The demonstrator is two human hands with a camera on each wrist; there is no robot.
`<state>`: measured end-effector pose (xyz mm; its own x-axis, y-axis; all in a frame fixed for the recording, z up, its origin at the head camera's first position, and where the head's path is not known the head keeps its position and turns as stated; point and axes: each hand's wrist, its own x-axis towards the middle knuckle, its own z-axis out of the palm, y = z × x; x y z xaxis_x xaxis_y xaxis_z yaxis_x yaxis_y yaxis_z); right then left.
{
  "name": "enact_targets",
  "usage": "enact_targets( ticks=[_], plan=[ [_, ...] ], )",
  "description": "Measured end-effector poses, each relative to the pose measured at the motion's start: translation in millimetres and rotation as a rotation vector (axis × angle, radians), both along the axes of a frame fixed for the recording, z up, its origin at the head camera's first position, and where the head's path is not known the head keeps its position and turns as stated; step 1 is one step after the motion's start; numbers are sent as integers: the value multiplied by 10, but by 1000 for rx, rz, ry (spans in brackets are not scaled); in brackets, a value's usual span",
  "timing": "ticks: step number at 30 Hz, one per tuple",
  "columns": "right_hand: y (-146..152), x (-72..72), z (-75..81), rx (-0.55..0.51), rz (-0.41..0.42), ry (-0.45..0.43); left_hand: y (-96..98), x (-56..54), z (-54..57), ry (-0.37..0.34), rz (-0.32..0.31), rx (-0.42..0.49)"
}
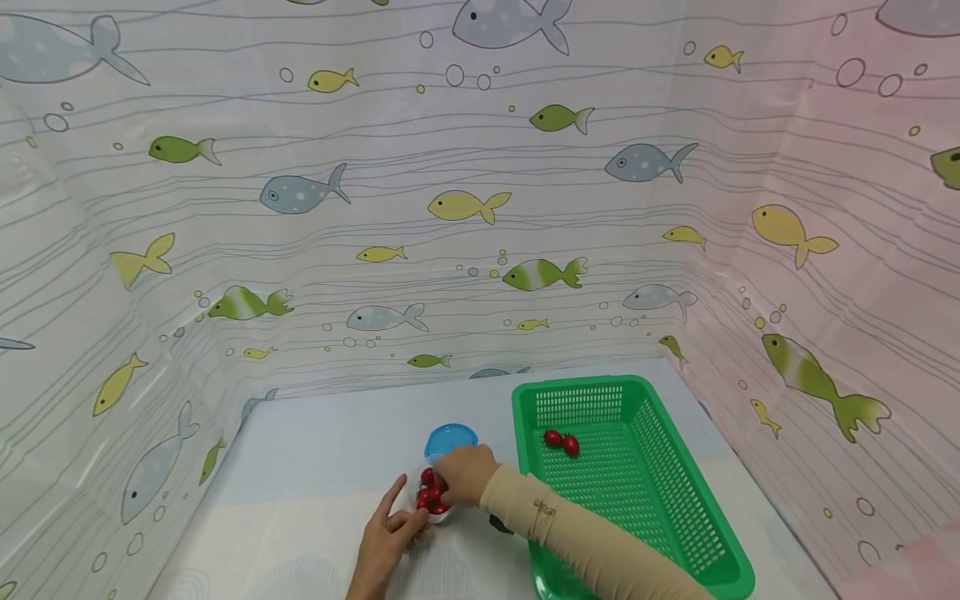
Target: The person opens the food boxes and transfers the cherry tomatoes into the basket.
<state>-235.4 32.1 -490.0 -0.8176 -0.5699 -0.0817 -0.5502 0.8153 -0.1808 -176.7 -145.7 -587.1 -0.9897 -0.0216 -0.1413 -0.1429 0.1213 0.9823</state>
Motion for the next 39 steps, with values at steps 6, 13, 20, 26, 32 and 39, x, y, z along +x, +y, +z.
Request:
enact_targets(
  ticks=[6,13,20,26,32,39],
  plan=[
    [-28,20,-30,34,16,14,-3,0,3,3,2,-2],
    [-38,4,-48,44,21,27,-5,-4,2,4,-2,5],
    [-39,-8,-83,28,24,32,-12,-7,-3,11,-9,9],
    [-52,-5,-84,23,20,23,-10,-4,2,10,-6,5],
    [-58,13,-51,11,21,9,-11,2,11,3,-7,4],
    [-47,12,-30,-2,20,6,-22,2,18,0,-8,14]
  ],
)
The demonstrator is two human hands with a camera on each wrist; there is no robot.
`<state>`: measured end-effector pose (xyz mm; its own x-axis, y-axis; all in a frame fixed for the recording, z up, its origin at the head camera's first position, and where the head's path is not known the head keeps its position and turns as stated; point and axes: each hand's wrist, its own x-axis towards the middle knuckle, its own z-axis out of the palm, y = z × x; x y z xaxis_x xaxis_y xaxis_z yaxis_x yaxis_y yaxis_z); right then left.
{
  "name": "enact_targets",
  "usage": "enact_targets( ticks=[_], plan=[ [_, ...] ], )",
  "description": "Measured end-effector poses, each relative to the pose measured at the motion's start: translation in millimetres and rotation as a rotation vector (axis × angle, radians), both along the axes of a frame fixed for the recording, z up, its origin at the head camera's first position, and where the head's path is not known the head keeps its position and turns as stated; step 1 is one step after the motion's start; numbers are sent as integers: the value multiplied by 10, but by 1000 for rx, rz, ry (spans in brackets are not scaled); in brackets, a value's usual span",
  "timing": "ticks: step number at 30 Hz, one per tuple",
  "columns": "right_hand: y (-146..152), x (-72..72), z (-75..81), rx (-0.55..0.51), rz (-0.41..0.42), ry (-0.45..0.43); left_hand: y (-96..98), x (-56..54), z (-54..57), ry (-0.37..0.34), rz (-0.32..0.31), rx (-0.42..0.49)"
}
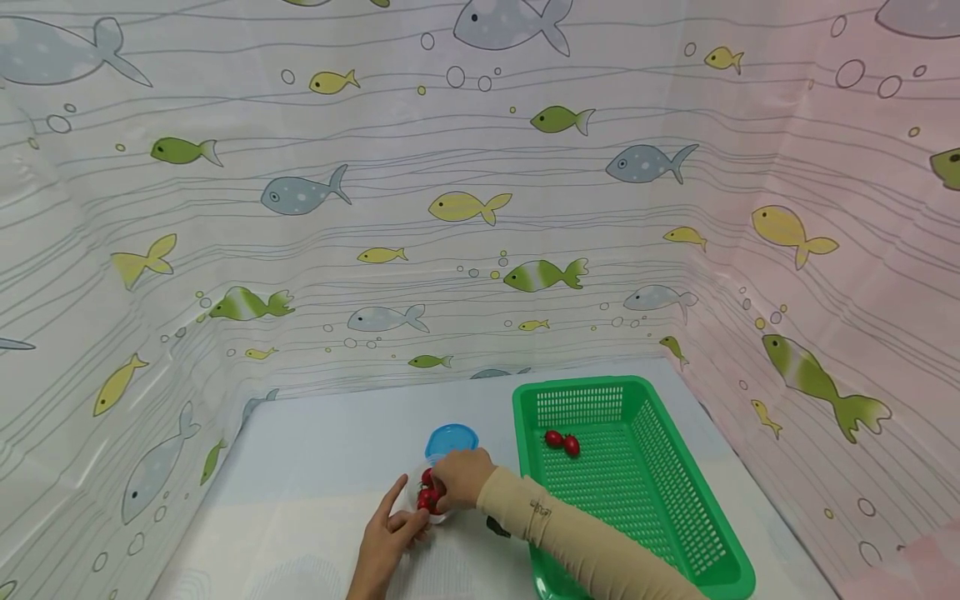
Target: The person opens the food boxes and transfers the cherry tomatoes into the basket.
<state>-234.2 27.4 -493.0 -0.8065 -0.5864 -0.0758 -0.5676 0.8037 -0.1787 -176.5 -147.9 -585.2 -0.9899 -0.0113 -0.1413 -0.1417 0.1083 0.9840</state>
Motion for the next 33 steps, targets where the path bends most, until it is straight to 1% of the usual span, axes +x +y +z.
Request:
enact_targets(
  ticks=[4,8,14,21,28,33],
  plan=[
    [13,-18,-1,-9,-4,-9,1,-7,-2,-1,-1,-3],
    [28,-38,4,-29,-13,-38,4,-12,-8,-3,0,-9],
    [91,-59,49,-71,-26,-65,12,-11,1,-6,0,-21],
    [196,-101,123,-148,-20,-79,14,-10,11,-6,2,-38],
    [338,-164,202,-226,-14,-73,21,0,14,17,5,-56],
    [418,-194,242,-276,-23,-84,25,-1,12,17,7,-61]
  ],
)
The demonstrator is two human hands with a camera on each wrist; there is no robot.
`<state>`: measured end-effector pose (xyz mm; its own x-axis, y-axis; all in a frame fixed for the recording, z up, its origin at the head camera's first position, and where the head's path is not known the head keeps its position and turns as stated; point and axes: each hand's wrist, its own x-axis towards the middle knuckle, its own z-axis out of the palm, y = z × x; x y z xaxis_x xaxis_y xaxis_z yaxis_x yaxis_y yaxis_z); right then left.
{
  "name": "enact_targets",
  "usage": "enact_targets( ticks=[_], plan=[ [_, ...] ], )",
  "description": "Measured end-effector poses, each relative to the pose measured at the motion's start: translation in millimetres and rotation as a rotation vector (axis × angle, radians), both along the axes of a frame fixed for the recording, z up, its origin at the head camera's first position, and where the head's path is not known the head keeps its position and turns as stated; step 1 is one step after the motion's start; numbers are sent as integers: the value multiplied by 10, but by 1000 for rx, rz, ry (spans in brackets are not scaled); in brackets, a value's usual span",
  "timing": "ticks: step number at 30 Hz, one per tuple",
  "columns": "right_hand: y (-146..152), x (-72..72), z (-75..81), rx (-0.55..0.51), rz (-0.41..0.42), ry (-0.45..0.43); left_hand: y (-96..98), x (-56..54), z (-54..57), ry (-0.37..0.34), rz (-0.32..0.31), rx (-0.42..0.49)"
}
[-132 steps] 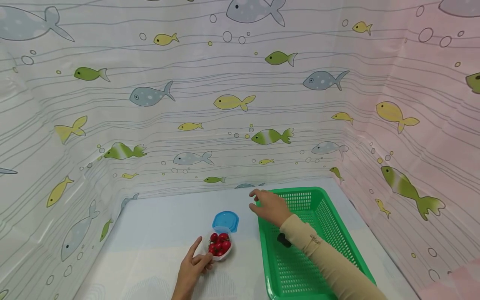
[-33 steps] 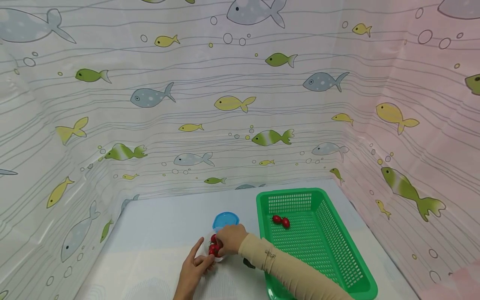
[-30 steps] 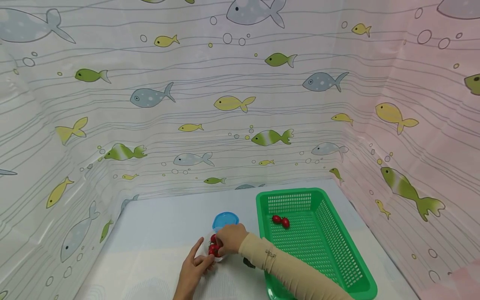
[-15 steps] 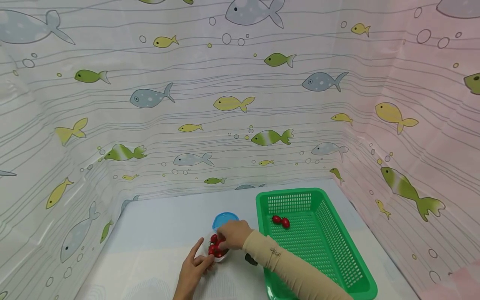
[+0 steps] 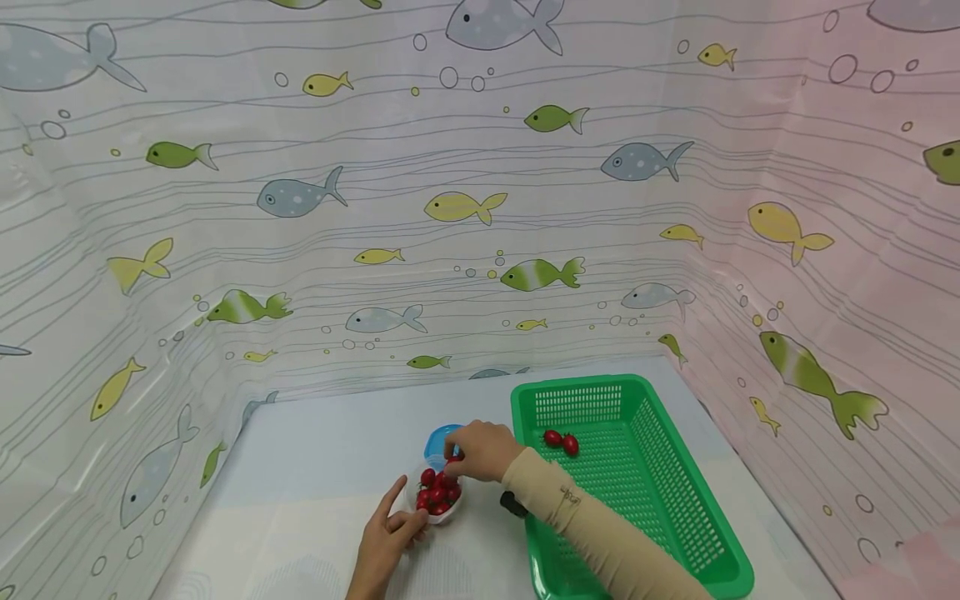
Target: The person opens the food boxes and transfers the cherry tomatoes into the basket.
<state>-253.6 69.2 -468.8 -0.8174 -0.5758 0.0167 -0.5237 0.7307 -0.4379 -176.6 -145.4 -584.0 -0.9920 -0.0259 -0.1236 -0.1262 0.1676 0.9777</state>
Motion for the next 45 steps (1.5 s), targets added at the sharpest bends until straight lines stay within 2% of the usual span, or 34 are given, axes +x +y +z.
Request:
enact_targets(
  ticks=[9,12,13,24,35,45],
  plan=[
    [112,-27,57,-66,2,-20,-2,-12,-3,-17,-6,0],
    [158,-31,87,-70,-11,-13,-2,-11,-3,-22,-8,-7],
    [174,-30,100,-71,-16,-11,4,1,29,-27,-10,-8],
    [385,-84,175,-134,-34,20,0,8,3,-22,-3,-5],
    [619,-99,144,-159,-107,64,-8,-8,-13,-25,-5,1],
    [847,-162,36,-207,-191,162,-3,8,63,-39,-21,17]
  ],
)
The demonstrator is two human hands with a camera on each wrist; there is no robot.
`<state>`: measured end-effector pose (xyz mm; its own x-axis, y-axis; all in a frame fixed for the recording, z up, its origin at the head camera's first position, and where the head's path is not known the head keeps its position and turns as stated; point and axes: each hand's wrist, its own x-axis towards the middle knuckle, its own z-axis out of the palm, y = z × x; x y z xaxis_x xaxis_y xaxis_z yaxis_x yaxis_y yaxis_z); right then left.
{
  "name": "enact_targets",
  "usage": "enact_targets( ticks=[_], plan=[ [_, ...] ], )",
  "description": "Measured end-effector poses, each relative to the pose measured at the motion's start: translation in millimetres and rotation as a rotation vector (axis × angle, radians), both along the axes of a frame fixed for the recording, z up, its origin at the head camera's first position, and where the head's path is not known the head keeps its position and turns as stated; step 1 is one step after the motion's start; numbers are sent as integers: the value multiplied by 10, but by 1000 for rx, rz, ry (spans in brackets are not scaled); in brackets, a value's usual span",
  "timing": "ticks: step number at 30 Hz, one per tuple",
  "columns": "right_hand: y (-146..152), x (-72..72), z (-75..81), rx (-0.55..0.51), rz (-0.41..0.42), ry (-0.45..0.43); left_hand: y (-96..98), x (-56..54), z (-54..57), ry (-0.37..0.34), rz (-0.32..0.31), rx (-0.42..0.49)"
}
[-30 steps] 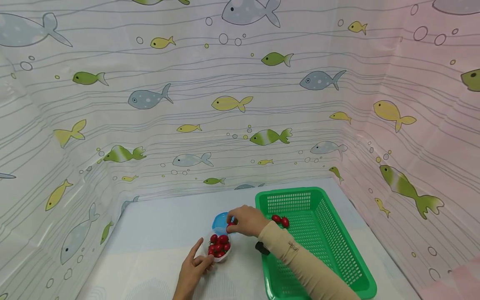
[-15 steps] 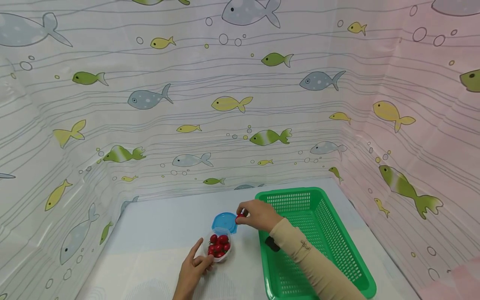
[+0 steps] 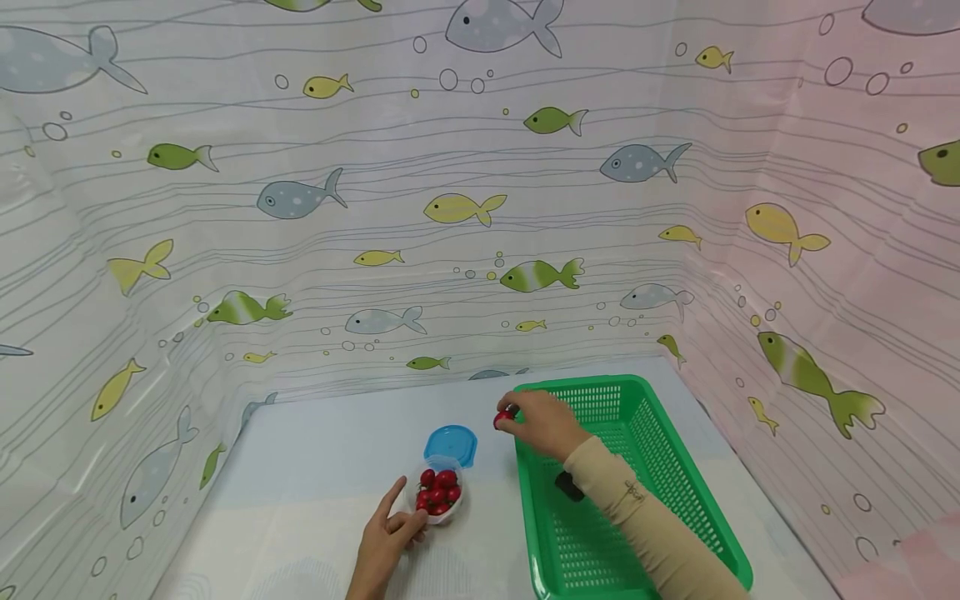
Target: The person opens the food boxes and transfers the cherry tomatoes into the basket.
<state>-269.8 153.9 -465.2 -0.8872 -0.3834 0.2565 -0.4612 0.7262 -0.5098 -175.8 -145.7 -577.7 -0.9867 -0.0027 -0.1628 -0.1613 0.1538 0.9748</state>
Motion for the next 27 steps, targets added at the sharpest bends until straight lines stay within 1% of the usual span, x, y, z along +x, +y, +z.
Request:
enact_targets(
  ticks=[3,8,16,22,27],
  plan=[
    [98,-27,-2,-36,-3,-9,-3,-1,-35,10,7,-12],
    [297,-42,-34,-36,-29,-37,-5,-18,-83,16,13,-19],
    [609,-41,-184,25,-91,-36,-8,-20,-75,14,11,-35],
    [819,-54,-304,84,-171,-7,-16,-27,-95,-1,10,-21],
    [938,-75,-399,94,-208,-15,-19,-30,-100,-3,11,-14]
  ],
)
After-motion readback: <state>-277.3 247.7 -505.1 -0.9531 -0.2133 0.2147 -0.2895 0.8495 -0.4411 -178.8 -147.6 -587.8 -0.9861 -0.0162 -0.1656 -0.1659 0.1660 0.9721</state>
